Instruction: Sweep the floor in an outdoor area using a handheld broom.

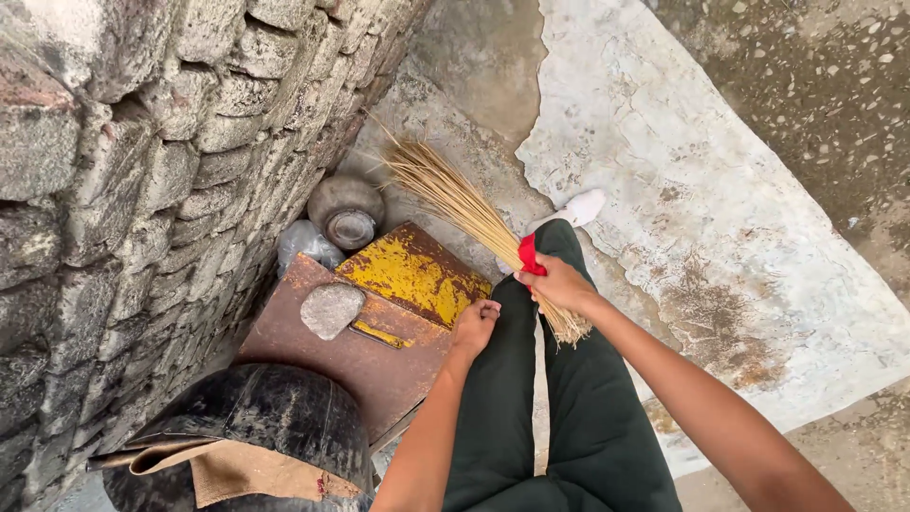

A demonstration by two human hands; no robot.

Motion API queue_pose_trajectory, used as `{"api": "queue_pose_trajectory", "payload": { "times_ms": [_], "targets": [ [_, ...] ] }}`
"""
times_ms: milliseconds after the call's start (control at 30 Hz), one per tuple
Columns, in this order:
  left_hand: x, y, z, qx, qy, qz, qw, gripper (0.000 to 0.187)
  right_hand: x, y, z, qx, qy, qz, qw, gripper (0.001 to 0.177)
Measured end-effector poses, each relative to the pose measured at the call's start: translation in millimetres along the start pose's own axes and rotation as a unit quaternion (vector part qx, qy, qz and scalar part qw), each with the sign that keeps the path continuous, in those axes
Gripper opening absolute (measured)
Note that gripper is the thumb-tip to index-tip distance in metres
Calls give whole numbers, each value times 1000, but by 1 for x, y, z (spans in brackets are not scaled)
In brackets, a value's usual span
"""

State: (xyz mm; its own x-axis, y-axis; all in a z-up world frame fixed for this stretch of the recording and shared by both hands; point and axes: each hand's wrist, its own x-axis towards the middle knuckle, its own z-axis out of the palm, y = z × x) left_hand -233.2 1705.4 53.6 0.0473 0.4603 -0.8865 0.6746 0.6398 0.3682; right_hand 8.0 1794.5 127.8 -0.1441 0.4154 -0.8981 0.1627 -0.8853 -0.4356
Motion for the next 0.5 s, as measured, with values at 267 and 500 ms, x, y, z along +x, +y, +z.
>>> {"api": "queue_pose_trajectory", "payload": {
  "times_ms": [267,500],
  "targets": [
    [-5,64,-4,20,11,-8,1000,21,82,-42,-108,124,218,-31,967,31],
    [4,87,17,66,-9,-22,998,20,41,-38,-60,32,110,-66,991,31]
  ]
}}
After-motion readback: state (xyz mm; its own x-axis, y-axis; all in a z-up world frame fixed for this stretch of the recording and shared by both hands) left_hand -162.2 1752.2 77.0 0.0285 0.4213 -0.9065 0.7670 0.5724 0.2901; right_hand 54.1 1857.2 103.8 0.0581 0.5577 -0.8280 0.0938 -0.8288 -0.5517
